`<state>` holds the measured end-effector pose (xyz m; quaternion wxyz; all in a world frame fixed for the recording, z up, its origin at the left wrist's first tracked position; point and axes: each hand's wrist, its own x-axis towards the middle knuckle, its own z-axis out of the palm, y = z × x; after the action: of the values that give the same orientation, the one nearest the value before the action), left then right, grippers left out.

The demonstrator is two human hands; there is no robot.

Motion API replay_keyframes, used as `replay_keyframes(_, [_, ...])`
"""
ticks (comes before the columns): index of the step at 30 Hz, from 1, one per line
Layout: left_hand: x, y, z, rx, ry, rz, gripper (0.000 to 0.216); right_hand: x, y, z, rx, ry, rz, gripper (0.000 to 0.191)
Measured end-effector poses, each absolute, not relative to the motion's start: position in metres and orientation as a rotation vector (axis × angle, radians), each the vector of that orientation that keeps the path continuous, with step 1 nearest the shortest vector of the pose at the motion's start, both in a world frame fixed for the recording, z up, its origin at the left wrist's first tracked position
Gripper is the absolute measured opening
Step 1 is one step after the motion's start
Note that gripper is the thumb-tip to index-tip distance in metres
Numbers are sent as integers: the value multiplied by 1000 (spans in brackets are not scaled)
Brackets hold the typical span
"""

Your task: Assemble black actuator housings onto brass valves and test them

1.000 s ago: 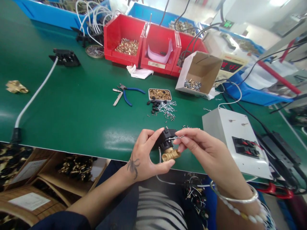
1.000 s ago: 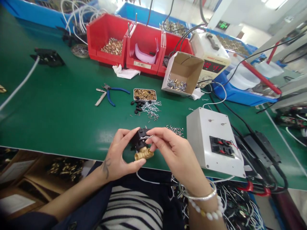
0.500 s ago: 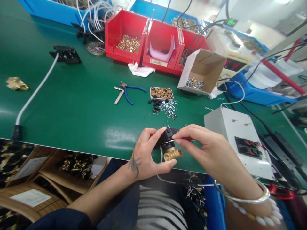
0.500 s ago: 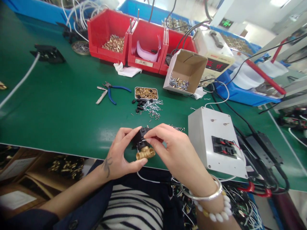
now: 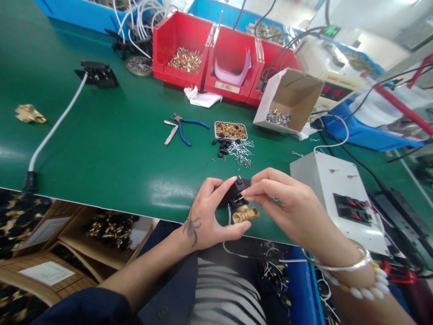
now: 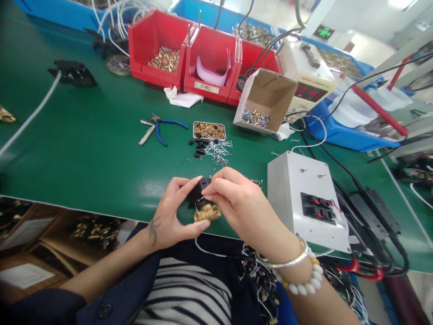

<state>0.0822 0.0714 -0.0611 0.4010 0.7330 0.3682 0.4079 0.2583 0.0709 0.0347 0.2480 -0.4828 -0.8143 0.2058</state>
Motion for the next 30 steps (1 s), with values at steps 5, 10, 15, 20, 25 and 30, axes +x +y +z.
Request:
replay_keyframes(5, [82,73,-62,1801,917,1022,76,256,69,29,-1418,-2071,683,16])
replay_keyframes(10, [83,72,-61,1778,901,1024,76,265,76,40,-1435,-2186,739,12])
replay_keyframes(15, [81,71,-60,1727,905,1043,75,260,140,55,-1602,-2129,445,53])
replay_keyframes(20, [78,72,-60,1673,877,1017,74,197,213,38,-1916,-2536,340,86])
replay_keyframes(25, [78,73,-61,1636,849,989,78,145,254,8,-2034,-2698,336,77])
replay_keyframes(30, [78,75,-61,1636,824,1011,79,126,263,-8,-2158,-2723,337,41])
